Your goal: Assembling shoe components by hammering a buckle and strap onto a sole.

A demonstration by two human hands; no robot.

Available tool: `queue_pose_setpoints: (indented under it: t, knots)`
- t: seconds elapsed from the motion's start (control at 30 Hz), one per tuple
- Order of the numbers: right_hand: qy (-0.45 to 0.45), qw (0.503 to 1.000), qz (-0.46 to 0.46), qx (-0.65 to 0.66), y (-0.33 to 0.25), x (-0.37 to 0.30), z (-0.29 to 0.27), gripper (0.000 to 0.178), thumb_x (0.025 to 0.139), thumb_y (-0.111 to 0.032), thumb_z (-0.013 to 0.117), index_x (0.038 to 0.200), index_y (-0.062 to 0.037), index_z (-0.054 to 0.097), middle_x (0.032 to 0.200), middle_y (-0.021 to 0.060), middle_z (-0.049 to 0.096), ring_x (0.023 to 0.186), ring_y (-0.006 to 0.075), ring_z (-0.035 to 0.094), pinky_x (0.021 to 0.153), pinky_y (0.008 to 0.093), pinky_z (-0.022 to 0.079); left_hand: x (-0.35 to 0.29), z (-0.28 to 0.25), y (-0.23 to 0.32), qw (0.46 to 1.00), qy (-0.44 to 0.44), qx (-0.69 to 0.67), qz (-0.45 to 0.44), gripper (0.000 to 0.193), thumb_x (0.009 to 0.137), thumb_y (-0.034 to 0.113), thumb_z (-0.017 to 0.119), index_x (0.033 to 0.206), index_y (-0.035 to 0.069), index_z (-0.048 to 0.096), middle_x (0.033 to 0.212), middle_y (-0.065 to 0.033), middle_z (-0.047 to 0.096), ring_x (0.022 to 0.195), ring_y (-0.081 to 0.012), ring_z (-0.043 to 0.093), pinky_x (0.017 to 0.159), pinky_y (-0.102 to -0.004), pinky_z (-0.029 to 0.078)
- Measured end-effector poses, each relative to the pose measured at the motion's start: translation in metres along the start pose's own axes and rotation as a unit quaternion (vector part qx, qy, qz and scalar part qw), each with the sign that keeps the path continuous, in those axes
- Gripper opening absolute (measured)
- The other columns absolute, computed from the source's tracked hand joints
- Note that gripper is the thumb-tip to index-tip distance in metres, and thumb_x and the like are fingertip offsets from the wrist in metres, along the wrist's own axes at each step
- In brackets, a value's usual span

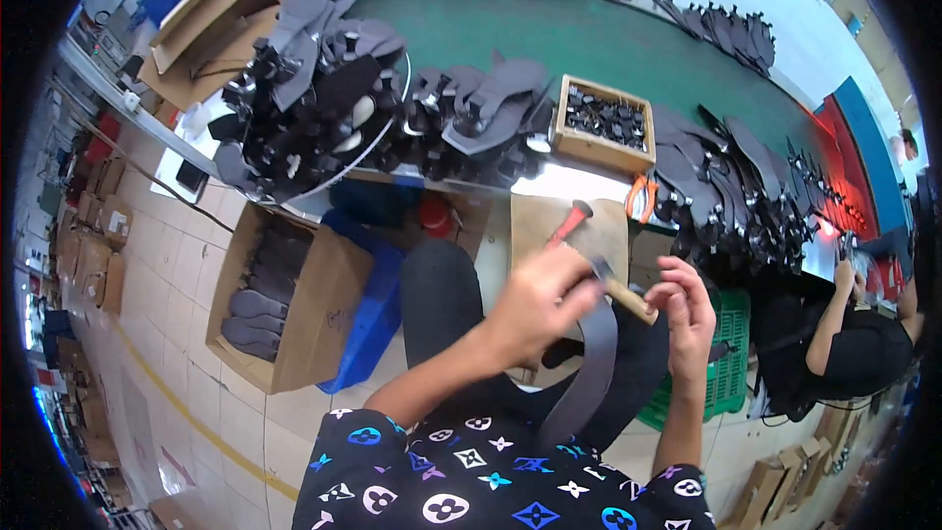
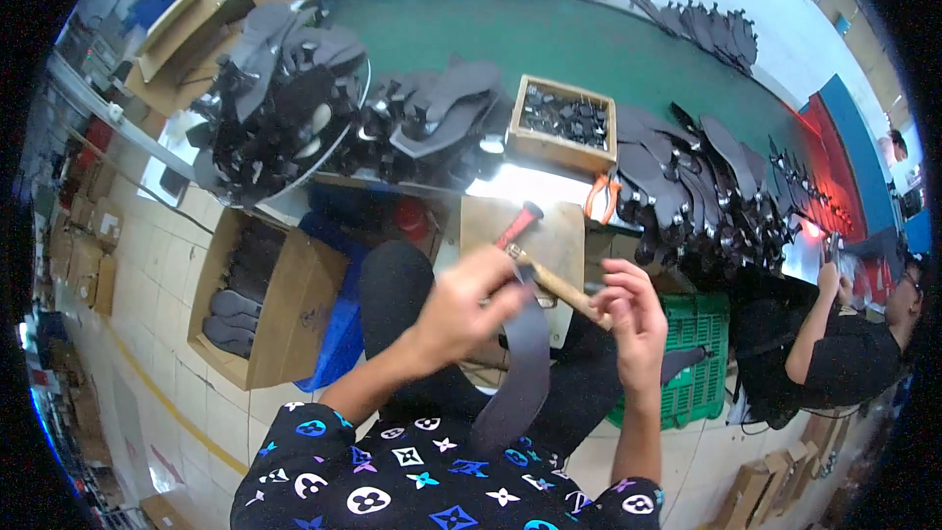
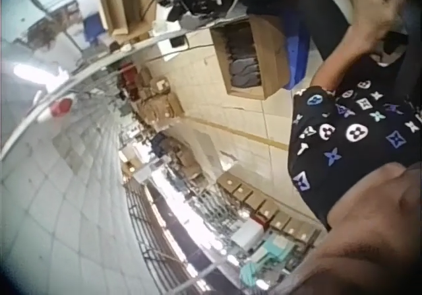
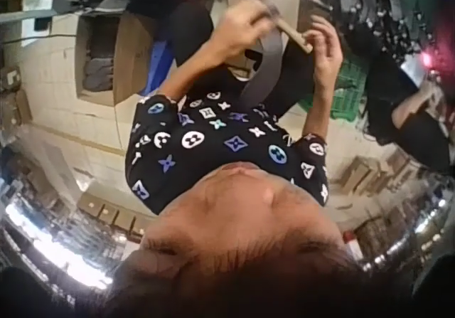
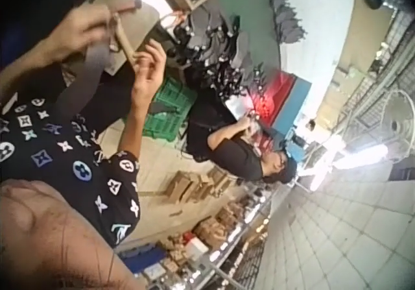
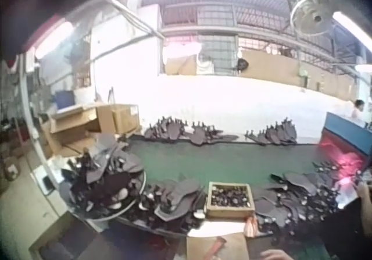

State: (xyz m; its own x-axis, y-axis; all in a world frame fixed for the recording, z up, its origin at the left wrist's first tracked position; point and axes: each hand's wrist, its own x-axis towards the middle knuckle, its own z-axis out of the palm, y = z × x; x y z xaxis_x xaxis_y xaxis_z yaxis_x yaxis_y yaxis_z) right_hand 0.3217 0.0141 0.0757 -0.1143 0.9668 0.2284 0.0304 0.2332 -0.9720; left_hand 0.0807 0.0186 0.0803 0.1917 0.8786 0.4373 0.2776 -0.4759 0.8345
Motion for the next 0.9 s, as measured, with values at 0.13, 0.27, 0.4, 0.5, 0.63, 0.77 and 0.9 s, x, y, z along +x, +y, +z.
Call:
queue_pose_setpoints:
  t: [0.13, 0.27, 0.4, 0.5, 0.63, 0.77, 0.9]
  knots:
    - [0.155, 0.984, 0.043, 0.078, 0.029, -0.009, -0.026, 0.022, 0.104, -0.019, 0.051, 0.107, 0.0001, 0.061, 0.102, 0.0097, 0.066, 0.076, 0.0114, 0.06, 0.068, 0.0258, 0.048, 0.066, -0.04, -0.023, 0.941, 0.31, 0.109, 0.076, 0.02, 0.093, 0.017, 0.066, 0.09, 0.0, 0.055, 0.084, -0.0114, 0.049, 0.076, -0.0245, 0.05, 0.07, -0.0346, 0.043]
    - [0.202, 0.972, 0.077, 0.093, 0.035, -0.015, -0.034, 0.021, 0.103, -0.021, 0.053, 0.102, -0.0019, 0.062, 0.092, 0.0072, 0.066, 0.071, 0.0098, 0.059, 0.065, 0.0241, 0.048, 0.14, -0.078, -0.053, 0.89, 0.352, 0.287, 0.027, 0.031, 0.094, 0.029, 0.065, 0.099, -0.001, 0.057, 0.098, -0.0164, 0.061, 0.094, -0.0329, 0.058, 0.081, -0.0422, 0.044]
    - [0.185, 0.979, 0.079, 0.038, 0.038, -0.013, -0.052, 0.02, 0.103, -0.018, 0.053, 0.103, -0.0011, 0.064, 0.091, 0.0056, 0.069, 0.069, 0.0078, 0.06, 0.064, 0.0228, 0.049, 0.159, -0.088, -0.103, 0.821, 0.131, 0.542, -0.122, 0.033, 0.087, 0.037, 0.067, 0.106, 0.009, 0.067, 0.106, -0.0098, 0.066, 0.107, -0.0291, 0.061, 0.099, -0.0547, 0.035]
    - [0.223, 0.972, 0.003, -0.079, 0.03, 0.01, -0.076, 0.017, 0.101, -0.016, 0.056, 0.1, -0.0007, 0.064, 0.086, 0.0017, 0.067, 0.068, 0.0074, 0.059, 0.06, 0.0227, 0.046, 0.158, -0.09, -0.113, 0.821, 0.142, 0.535, -0.141, 0.031, 0.088, 0.035, 0.066, 0.101, 0.007, 0.065, 0.108, -0.0107, 0.063, 0.107, -0.0306, 0.061, 0.102, -0.0602, 0.032]
    - [0.391, 0.835, -0.132, -0.364, 0.017, 0.089, -0.17, 0.022, 0.096, -0.017, 0.061, 0.108, 0.0008, 0.06, 0.092, 0.0144, 0.066, 0.079, 0.0261, 0.064, 0.073, 0.0357, 0.051, 0.165, -0.088, -0.1, 0.85, 0.106, 0.503, -0.117, 0.032, 0.089, 0.034, 0.069, 0.104, 0.006, 0.063, 0.105, -0.0099, 0.064, 0.103, -0.0309, 0.062, 0.103, -0.0627, 0.03]
    - [0.255, 0.706, -0.025, -0.661, 0.051, 0.167, -0.251, 0.03, 0.086, -0.023, 0.07, 0.107, -0.0024, 0.062, 0.106, 0.0189, 0.061, 0.101, 0.0392, 0.061, 0.087, 0.048, 0.051, 0.179, -0.094, -0.129, 0.826, 0.115, 0.54, -0.114, 0.037, 0.09, 0.037, 0.068, 0.107, 0.005, 0.063, 0.111, -0.0109, 0.067, 0.106, -0.0327, 0.063, 0.104, -0.0639, 0.028]
    - [0.255, 0.827, -0.163, -0.474, 0.057, 0.186, -0.228, 0.014, 0.087, -0.012, 0.06, 0.092, 0.0009, 0.064, 0.095, 0.022, 0.061, 0.094, 0.0405, 0.063, 0.08, 0.046, 0.053, 0.162, -0.09, -0.129, 0.826, 0.157, 0.533, -0.095, 0.062, 0.09, 0.042, 0.067, 0.136, 0.004, 0.048, 0.131, -0.015, 0.059, 0.123, -0.0322, 0.055, 0.108, -0.0634, 0.025]
